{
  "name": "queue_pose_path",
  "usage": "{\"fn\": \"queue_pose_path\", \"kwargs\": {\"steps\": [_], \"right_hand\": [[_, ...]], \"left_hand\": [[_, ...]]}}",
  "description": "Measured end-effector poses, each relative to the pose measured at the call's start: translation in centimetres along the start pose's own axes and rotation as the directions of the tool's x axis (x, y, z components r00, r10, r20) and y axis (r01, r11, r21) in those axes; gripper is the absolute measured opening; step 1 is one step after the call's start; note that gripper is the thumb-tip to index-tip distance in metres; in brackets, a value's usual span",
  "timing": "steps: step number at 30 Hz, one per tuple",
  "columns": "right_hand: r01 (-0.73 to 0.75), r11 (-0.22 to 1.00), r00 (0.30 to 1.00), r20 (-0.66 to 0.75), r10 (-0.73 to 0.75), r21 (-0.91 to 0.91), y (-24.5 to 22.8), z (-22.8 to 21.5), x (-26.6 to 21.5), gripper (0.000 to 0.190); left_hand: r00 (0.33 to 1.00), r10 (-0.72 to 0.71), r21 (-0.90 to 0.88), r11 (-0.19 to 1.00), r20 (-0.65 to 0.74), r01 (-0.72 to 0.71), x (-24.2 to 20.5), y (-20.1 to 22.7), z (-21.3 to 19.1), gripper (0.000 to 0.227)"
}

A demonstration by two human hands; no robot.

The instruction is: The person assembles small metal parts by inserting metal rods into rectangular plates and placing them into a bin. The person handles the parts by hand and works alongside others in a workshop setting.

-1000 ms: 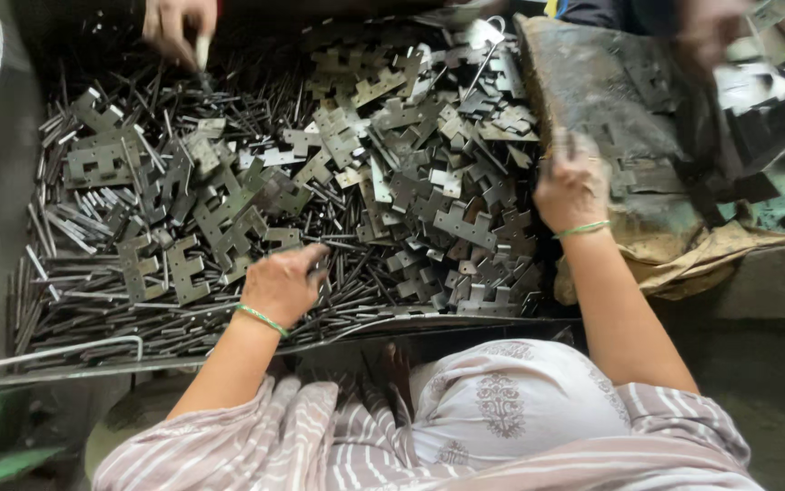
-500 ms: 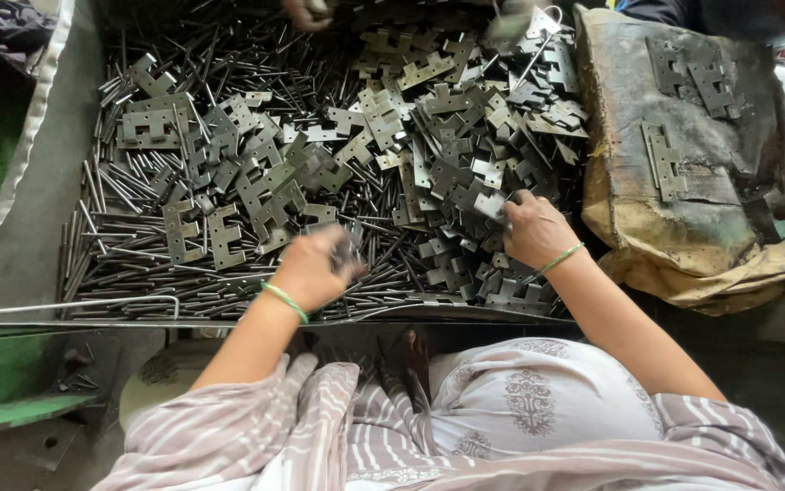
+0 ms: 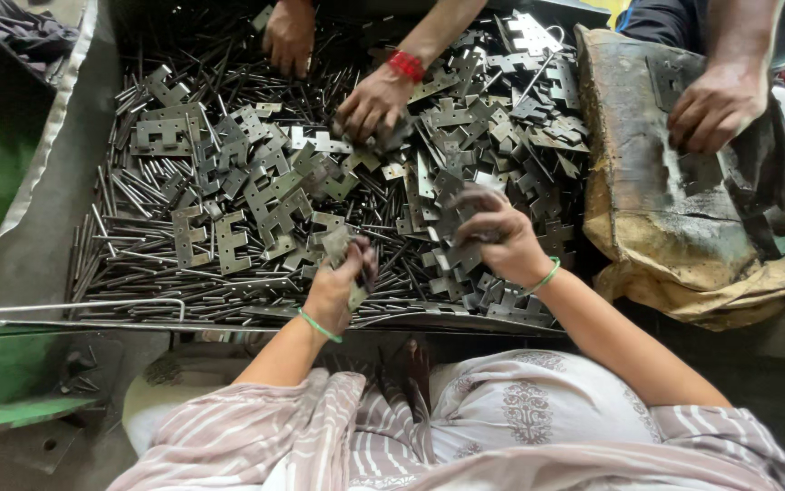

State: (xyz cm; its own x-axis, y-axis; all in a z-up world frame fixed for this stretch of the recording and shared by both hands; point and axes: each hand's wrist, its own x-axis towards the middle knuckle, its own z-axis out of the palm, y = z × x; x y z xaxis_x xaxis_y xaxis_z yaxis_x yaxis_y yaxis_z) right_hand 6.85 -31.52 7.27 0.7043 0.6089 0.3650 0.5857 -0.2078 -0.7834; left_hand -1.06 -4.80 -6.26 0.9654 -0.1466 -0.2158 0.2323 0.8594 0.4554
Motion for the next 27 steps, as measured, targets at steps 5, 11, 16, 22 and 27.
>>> {"fn": "queue_pose_path", "kwargs": {"steps": [5, 11, 16, 22, 27], "right_hand": [[0.044, 0.942, 0.895, 0.432, 0.11, -0.331, -4.4, 3.1, 3.1, 0.041], [0.252, 0.906, 0.872, 0.485, -0.061, -0.339, -5.0, 5.3, 2.0, 0.079], [-0.626, 0.601, 0.696, 0.008, 0.718, 0.497, -2.6, 1.6, 2.5, 0.059], [-0.104, 0.437, 0.355, -0.377, 0.855, 0.893, 1.3, -10.4, -1.8, 0.037], [-0.139, 0.968, 0.375, -0.894, 0.246, 0.208, 7.1, -20.7, -8.0, 0.045]], "left_hand": [[0.986, -0.164, -0.225, 0.961, -0.01, 0.158, -0.2, -2.1, 3.0, 0.033], [0.994, -0.107, -0.301, 0.947, 0.021, 0.109, -1.3, -1.7, 7.0, 0.071], [0.969, -0.071, 0.265, 0.964, 0.235, 0.006, -0.5, 0.7, 8.2, 0.089], [0.972, 0.137, 0.768, -0.637, 0.193, -0.063, 0.4, 5.7, 4.4, 0.088], [0.979, 0.159, 0.659, -0.751, 0.127, 0.036, -0.1, 6.0, 2.3, 0.086]]}}
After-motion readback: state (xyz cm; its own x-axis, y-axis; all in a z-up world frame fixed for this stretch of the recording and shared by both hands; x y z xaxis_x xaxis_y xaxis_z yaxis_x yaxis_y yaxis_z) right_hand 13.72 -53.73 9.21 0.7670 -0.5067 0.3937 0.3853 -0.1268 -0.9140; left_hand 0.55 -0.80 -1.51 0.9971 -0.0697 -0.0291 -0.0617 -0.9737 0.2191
